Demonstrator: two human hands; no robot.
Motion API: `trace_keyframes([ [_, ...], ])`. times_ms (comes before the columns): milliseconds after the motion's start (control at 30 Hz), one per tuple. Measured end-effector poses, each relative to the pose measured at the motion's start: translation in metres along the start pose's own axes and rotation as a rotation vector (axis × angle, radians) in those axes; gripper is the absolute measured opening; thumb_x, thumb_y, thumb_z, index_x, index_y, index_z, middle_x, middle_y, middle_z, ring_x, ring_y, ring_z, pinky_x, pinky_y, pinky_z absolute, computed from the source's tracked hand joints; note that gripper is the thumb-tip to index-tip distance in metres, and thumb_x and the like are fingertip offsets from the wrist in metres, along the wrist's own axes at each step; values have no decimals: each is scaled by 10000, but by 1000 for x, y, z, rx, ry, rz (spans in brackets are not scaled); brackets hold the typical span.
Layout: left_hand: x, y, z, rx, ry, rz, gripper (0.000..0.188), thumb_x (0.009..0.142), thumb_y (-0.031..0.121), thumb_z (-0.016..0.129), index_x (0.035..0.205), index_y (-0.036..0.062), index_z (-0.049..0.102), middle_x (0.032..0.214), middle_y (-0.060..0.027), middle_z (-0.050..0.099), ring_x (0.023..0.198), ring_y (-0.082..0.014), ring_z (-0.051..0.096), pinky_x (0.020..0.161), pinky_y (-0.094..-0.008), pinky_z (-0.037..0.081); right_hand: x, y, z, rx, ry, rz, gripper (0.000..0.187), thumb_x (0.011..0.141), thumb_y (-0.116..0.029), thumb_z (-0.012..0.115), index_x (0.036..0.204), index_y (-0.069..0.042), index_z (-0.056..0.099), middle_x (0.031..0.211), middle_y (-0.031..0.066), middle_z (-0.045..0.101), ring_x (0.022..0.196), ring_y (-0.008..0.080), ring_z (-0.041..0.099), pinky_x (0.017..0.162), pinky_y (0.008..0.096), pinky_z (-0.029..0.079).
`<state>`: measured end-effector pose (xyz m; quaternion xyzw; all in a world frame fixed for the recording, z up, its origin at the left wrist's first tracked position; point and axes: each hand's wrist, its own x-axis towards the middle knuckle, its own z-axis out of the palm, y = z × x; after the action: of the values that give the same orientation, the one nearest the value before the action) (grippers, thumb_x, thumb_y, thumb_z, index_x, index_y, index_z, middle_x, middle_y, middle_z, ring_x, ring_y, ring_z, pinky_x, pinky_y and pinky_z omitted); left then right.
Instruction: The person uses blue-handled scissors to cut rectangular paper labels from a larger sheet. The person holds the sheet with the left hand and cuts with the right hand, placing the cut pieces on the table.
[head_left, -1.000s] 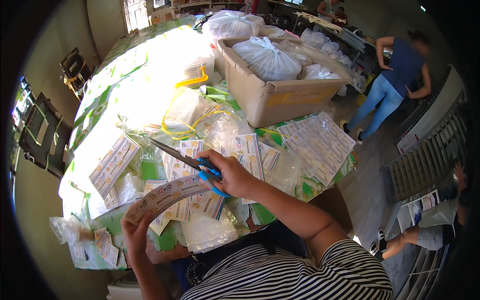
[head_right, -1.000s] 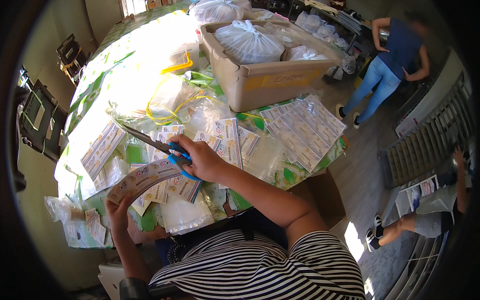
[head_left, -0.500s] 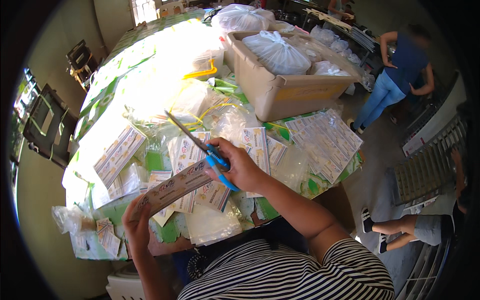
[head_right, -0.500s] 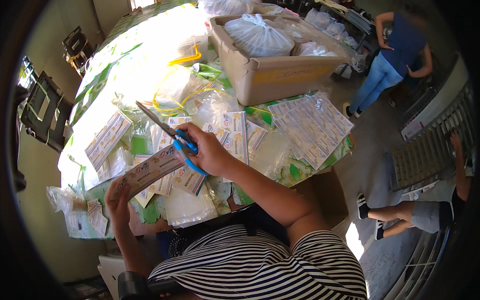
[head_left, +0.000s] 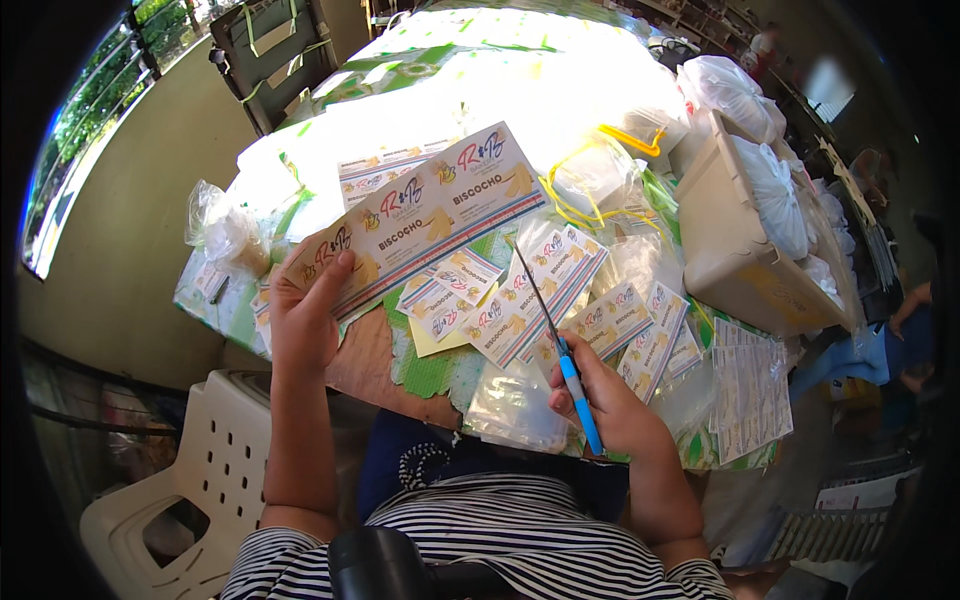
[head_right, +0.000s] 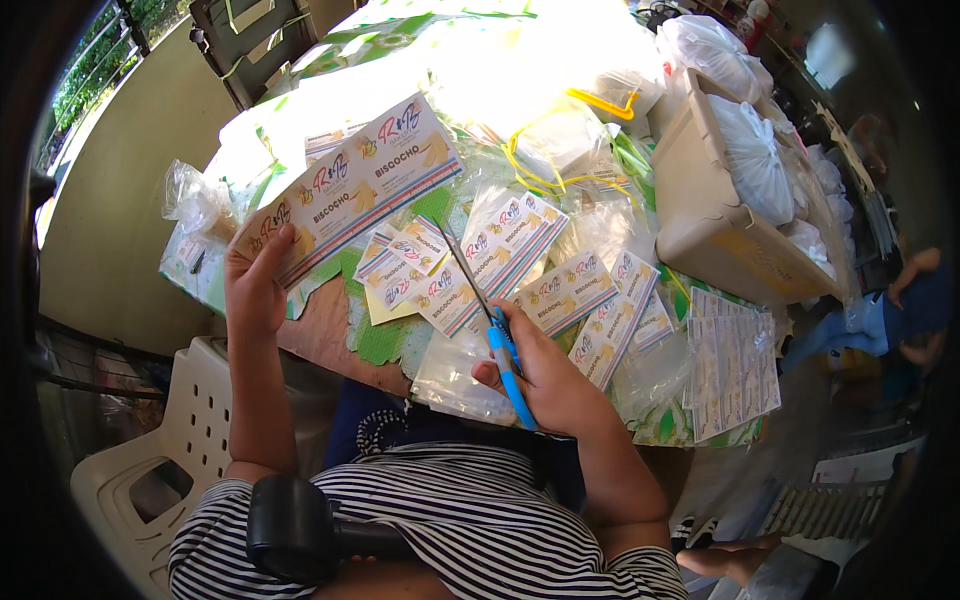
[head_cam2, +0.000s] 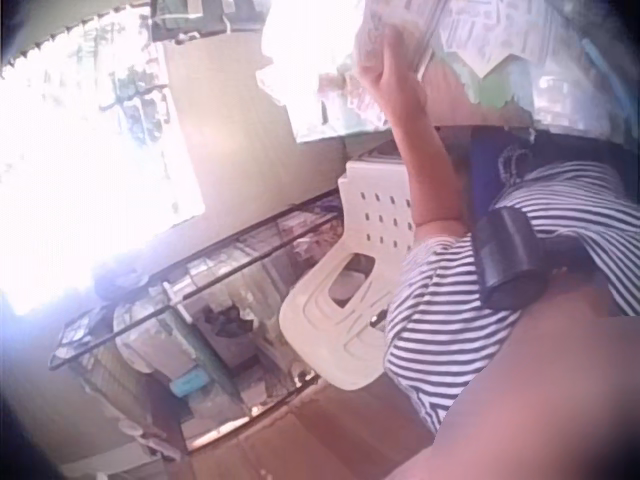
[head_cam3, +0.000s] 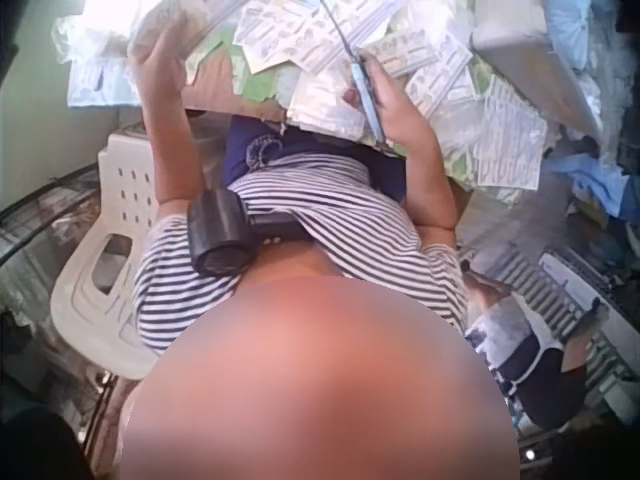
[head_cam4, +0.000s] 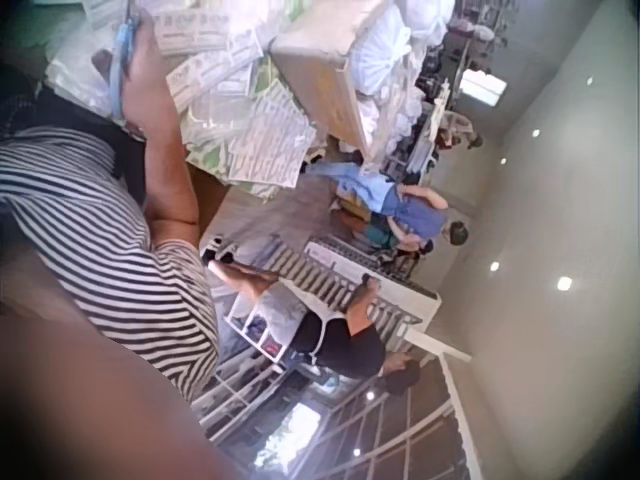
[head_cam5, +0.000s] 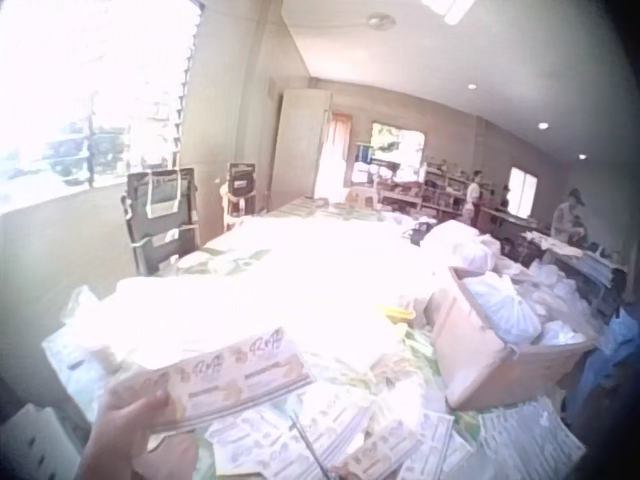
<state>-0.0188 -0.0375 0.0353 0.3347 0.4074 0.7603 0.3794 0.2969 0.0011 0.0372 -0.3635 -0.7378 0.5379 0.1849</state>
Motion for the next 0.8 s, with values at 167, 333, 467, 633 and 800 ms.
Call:
trace_keyframes([
  [167, -3, 12, 9, 115, -41, -11, 248, 870, 18, 642, 1106, -53, 615, 992, -115, 680, 866, -139, 655, 758, -269, 544, 11, -14, 14, 5, -131, -67, 643, 913, -298, 643, 1363, 29, 321, 882, 92, 521, 783, 160, 513, 746, 305, 460],
  [333, -11, 14, 17, 215, -88, -44, 251, 872, 40, 659, 1098, -59, 619, 972, -106, 684, 845, -122, 649, 738, -254, 542, 22, -25, 22, 72, -137, -19, 631, 948, -285, 584, 1440, -32, 280, 960, 44, 510, 870, 114, 490, 817, 251, 424],
  [467, -14, 13, 19, 239, -121, -62, 244, 872, 42, 662, 1090, -60, 622, 957, -95, 685, 844, -111, 643, 736, -245, 537, 25, -24, 25, 156, -112, -22, 622, 951, -286, 580, 1444, -43, 288, 959, 34, 508, 873, 104, 482, 819, 245, 419],
  [633, -15, 13, 17, 259, -130, -43, 238, 872, 38, 663, 1086, -60, 625, 944, -86, 687, 838, -101, 636, 734, -235, 528, 25, -22, 25, 148, -114, -63, 665, 946, -349, 574, 1461, -53, 273, 975, 32, 504, 877, 102, 467, 819, 239, 408],
  [800, -18, 13, 14, 273, -113, -19, 254, 869, 35, 667, 1102, -58, 625, 942, -82, 689, 839, -90, 625, 736, -224, 517, 24, -24, 25, 224, -155, -66, 730, 939, -421, 553, 1482, -52, 234, 996, 40, 494, 888, 110, 443, 814, 237, 395],
])
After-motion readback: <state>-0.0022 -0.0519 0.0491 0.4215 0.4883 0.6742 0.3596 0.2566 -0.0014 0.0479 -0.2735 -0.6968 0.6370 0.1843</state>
